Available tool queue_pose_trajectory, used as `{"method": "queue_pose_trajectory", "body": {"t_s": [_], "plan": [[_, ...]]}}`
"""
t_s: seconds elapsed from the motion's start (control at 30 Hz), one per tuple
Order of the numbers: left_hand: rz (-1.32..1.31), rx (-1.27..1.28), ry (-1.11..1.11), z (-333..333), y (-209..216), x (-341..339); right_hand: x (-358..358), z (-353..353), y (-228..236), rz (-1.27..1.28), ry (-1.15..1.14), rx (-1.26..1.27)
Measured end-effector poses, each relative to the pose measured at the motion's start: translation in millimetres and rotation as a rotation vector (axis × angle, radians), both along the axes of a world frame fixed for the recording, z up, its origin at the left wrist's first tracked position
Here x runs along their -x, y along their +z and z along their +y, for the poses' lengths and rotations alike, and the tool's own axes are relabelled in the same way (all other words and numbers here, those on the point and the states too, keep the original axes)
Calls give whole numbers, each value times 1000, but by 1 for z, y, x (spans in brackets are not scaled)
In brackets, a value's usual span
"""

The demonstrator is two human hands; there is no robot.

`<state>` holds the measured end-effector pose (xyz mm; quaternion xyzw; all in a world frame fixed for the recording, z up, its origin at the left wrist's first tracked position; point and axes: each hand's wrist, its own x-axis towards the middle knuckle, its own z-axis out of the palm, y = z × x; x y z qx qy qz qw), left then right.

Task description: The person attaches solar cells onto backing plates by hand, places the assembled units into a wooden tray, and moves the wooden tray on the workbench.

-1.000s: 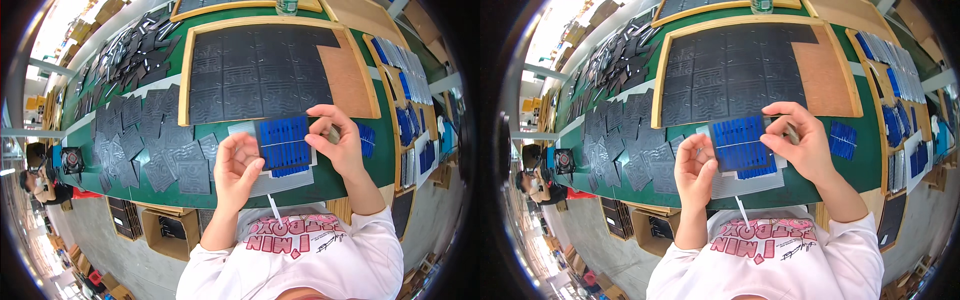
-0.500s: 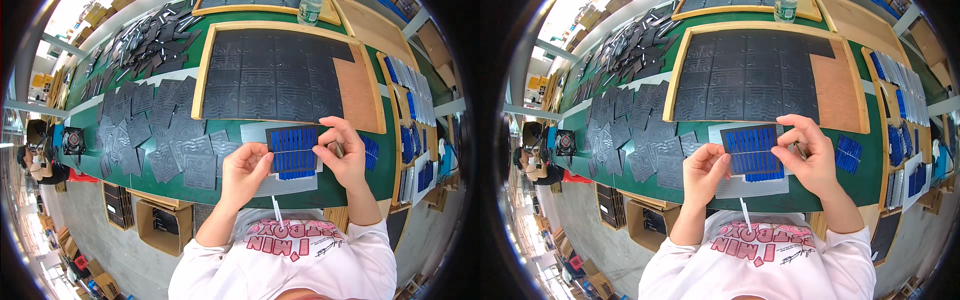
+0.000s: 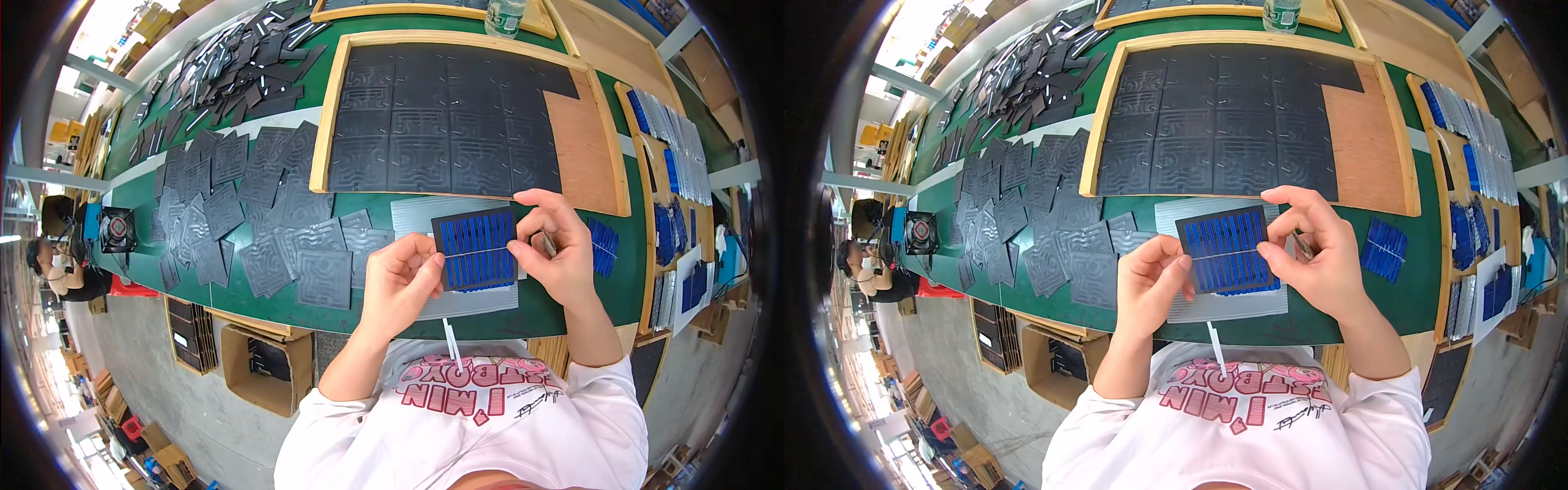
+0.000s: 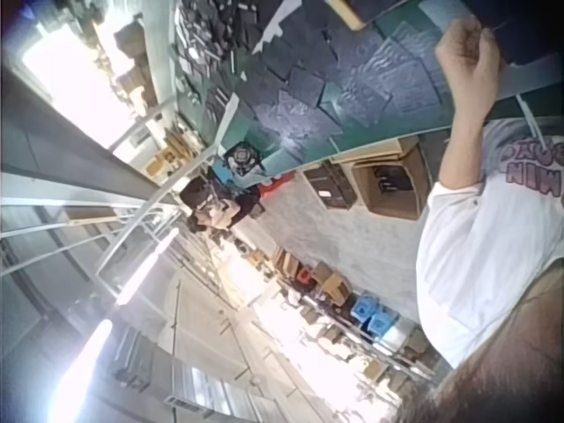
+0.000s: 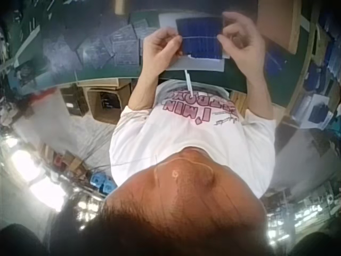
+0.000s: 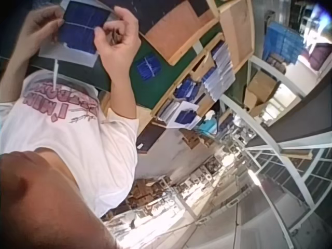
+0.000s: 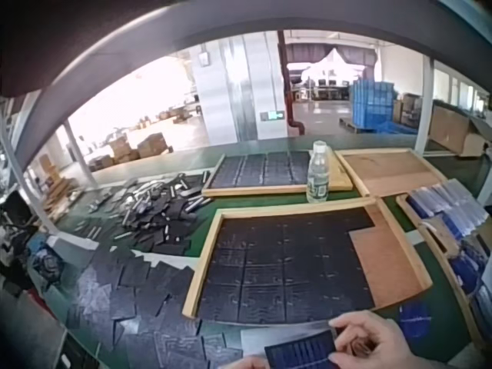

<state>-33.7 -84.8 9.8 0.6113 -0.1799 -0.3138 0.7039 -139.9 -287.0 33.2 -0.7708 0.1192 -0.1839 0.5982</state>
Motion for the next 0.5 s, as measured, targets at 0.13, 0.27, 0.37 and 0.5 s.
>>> {"method": "queue_pose_trajectory", "body": {"t_s": [0.13, 0.27, 0.37, 0.5], "plan": [[77, 52, -14, 0, -3, -1, 0, -2, -2, 23, 4, -22], [111, 118, -60, -1, 0, 0, -1, -4, -8, 5, -7, -69], [83, 33, -49, -3, 2, 0, -1, -3, -7, 4, 2, -74], [101, 50, -53, -2, -1, -1, -1, -3, -9, -8, 0, -64]]}}
